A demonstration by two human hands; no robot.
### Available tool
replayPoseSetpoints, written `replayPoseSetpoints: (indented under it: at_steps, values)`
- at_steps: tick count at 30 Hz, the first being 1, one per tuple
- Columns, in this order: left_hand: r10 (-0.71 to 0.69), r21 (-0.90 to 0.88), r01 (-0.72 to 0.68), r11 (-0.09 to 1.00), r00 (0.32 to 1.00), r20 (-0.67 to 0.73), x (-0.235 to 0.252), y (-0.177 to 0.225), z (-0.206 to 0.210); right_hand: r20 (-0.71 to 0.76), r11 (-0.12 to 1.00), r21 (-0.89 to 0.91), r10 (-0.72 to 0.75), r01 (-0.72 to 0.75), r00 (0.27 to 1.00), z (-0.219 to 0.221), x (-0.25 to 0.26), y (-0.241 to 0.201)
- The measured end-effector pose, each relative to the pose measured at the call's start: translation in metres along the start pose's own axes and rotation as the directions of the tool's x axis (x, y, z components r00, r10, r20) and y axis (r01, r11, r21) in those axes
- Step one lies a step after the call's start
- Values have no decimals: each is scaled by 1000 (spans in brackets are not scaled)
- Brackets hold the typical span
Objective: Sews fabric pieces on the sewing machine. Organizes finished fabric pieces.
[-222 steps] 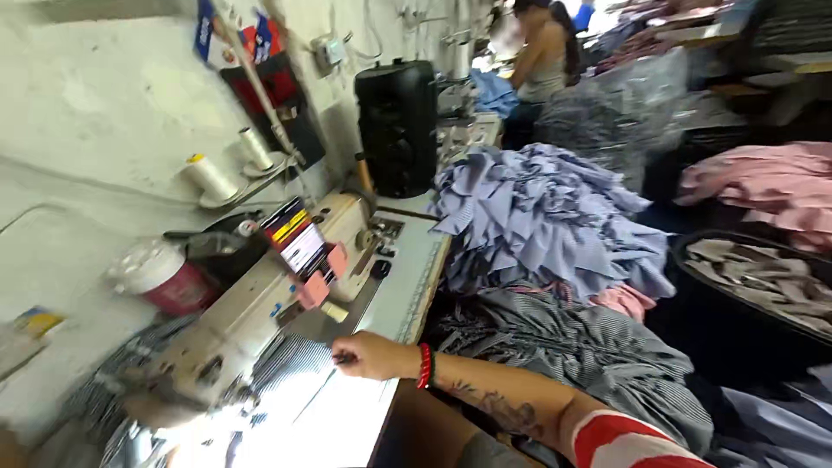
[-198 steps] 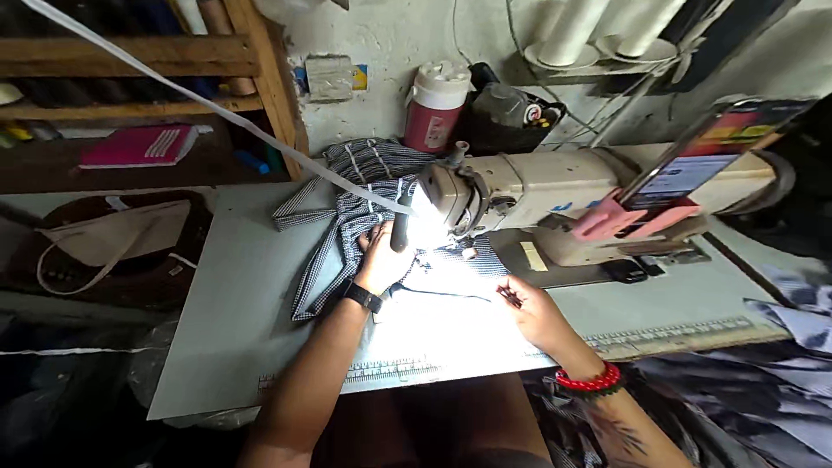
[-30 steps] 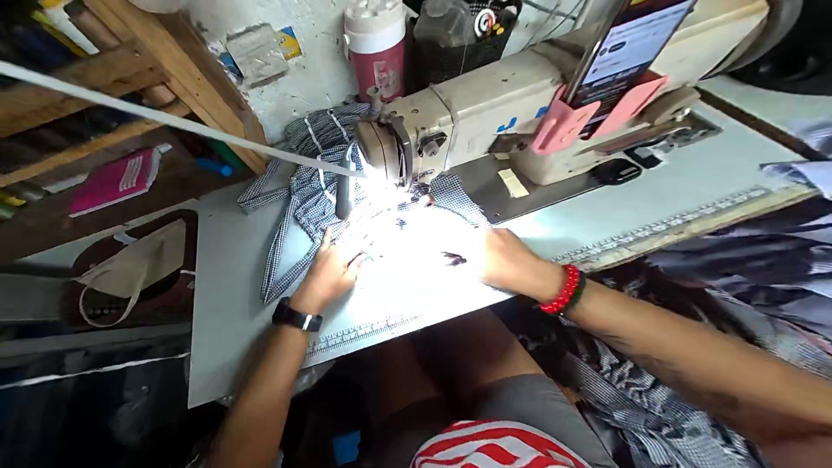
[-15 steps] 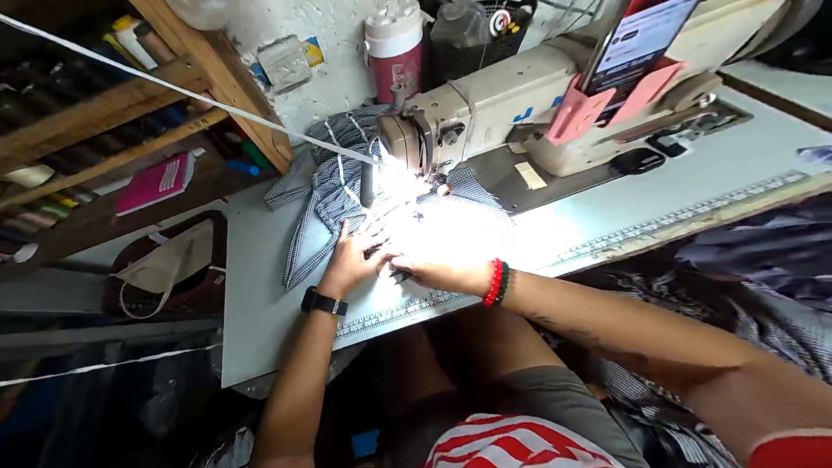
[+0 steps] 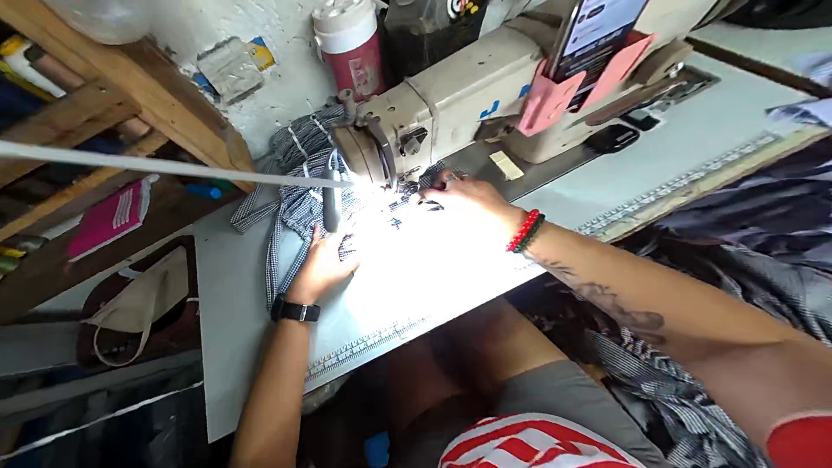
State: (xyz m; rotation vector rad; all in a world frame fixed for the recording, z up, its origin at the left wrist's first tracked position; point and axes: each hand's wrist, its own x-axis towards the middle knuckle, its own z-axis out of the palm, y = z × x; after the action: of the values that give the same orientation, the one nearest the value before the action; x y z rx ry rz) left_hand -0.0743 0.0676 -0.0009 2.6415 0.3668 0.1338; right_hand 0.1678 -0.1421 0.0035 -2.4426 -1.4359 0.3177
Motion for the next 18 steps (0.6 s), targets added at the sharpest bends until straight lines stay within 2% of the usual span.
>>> replayPoseSetpoints:
  at_steps: [2, 4, 6, 8, 9, 11, 13, 16, 18]
  values:
    - [-46, -53, 48, 997, 998, 32, 14, -6, -9, 69, 1000, 0, -9, 10, 998, -8, 18, -1]
    - [-106, -152, 104, 983, 994, -3, 29, -17, -16, 4, 990, -26, -141, 141, 990, -6, 32, 6]
    - [-146, -116, 133, 984, 983, -110, 48, -26, -19, -50, 978, -51, -206, 204, 977, -5, 43, 9]
    - [-333, 13, 346, 938, 913, -235, 68, 0, -19, -149, 978, -32, -209, 206, 966, -4, 53, 13]
    - [-395, 36, 417, 908, 884, -250, 78, 15, -16, -212, 979, -16, -201, 202, 956, -6, 54, 13]
    - [-460, -90, 451, 888, 872, -169, 78, 23, 2, -295, 980, 20, -185, 200, 937, -16, 44, 8]
    - [-483, -145, 467, 872, 869, -110, 79, 3, 19, -229, 988, 5, -148, 154, 962, -29, 25, -1]
    - [-592, 94, 598, 796, 801, -82, 90, 15, 13, -1, 979, -90, -185, 184, 983, -23, 1, -12]
    - [-660, 363, 624, 692, 751, -31, 90, 39, 2, 90, 964, -93, -239, 247, 967, -11, 5, -17]
